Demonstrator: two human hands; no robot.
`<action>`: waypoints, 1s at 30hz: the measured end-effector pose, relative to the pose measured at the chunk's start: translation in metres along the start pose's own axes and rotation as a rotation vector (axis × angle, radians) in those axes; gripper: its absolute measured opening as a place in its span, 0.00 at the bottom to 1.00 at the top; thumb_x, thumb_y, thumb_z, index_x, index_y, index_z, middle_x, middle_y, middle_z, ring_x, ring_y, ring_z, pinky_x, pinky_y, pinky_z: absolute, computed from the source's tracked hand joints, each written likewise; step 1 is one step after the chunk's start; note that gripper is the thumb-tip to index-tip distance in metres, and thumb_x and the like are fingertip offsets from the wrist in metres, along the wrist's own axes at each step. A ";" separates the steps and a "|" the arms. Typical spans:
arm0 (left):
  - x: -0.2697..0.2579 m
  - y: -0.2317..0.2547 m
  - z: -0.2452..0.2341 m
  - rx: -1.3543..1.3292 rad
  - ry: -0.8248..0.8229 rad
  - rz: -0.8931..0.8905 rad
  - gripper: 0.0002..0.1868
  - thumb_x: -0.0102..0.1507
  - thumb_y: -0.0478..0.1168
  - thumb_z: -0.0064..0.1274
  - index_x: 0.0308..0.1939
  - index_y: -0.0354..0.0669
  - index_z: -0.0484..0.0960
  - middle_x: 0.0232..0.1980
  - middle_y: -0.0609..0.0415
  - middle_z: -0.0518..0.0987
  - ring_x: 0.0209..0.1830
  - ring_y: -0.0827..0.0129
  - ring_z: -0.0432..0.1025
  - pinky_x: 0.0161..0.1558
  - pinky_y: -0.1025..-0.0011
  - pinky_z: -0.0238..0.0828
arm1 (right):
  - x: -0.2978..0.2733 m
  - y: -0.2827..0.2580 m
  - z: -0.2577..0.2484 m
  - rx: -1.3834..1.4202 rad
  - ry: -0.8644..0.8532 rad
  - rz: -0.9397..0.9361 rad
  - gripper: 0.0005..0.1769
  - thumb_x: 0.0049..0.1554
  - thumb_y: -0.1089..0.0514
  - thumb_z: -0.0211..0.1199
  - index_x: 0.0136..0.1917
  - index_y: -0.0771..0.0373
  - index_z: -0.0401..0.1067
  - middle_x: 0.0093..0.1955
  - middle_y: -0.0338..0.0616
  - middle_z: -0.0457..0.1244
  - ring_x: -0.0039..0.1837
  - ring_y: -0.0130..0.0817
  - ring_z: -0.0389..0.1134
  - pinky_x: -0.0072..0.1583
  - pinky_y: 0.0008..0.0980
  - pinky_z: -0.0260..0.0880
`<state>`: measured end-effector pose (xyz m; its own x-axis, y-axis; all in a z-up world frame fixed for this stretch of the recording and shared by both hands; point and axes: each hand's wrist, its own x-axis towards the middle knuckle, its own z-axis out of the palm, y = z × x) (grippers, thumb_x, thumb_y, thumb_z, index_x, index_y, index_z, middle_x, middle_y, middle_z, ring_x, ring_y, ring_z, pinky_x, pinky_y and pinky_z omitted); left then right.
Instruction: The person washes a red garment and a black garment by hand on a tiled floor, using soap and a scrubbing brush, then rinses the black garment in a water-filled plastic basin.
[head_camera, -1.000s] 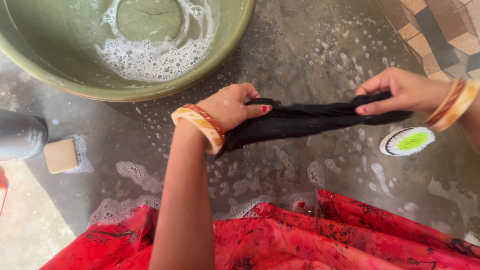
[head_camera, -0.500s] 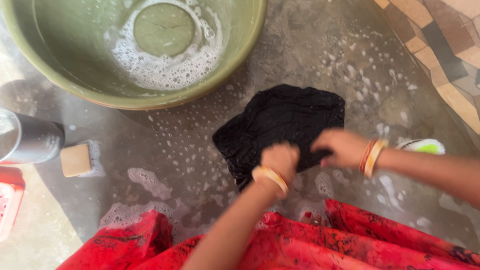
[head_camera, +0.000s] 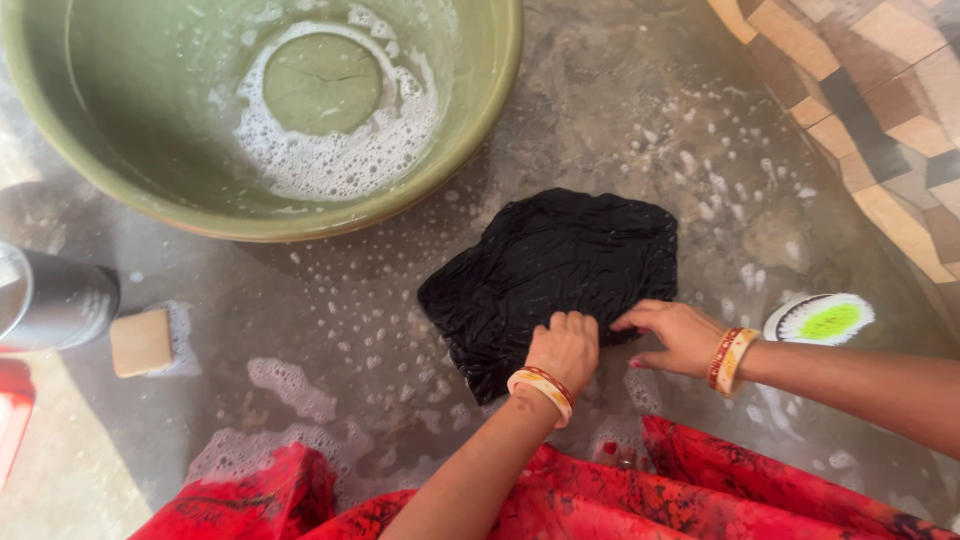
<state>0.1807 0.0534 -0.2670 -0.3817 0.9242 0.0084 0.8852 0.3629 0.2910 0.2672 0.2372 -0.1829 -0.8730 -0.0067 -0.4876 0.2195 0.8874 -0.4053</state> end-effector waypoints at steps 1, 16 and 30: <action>0.003 -0.001 -0.003 -0.043 0.017 -0.037 0.14 0.57 0.39 0.55 0.45 0.39 0.76 0.45 0.47 0.79 0.47 0.57 0.76 0.40 0.61 0.77 | 0.001 -0.003 -0.001 0.052 0.057 0.042 0.35 0.42 0.49 0.77 0.63 0.54 0.74 0.56 0.42 0.68 0.56 0.39 0.72 0.58 0.37 0.72; 0.034 -0.076 -0.120 -0.597 0.413 -0.066 0.18 0.54 0.24 0.50 0.44 0.45 0.72 0.38 0.45 0.81 0.42 0.44 0.76 0.41 0.51 0.71 | 0.010 -0.030 -0.055 0.366 0.611 0.005 0.14 0.56 0.51 0.70 0.51 0.56 0.70 0.37 0.42 0.64 0.41 0.23 0.63 0.44 0.28 0.65; 0.013 -0.113 -0.158 -0.082 0.765 0.263 0.06 0.55 0.36 0.54 0.35 0.48 0.77 0.53 0.58 0.76 0.51 0.62 0.72 0.47 0.65 0.72 | 0.022 -0.022 -0.103 -0.642 0.714 -0.150 0.04 0.51 0.56 0.66 0.38 0.57 0.77 0.47 0.45 0.63 0.47 0.43 0.70 0.44 0.40 0.71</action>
<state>0.0339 0.0057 -0.1482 -0.2666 0.6302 0.7292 0.9602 0.1079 0.2578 0.1983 0.2650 -0.1054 -0.9777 -0.0465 0.2046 -0.0097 0.9841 0.1773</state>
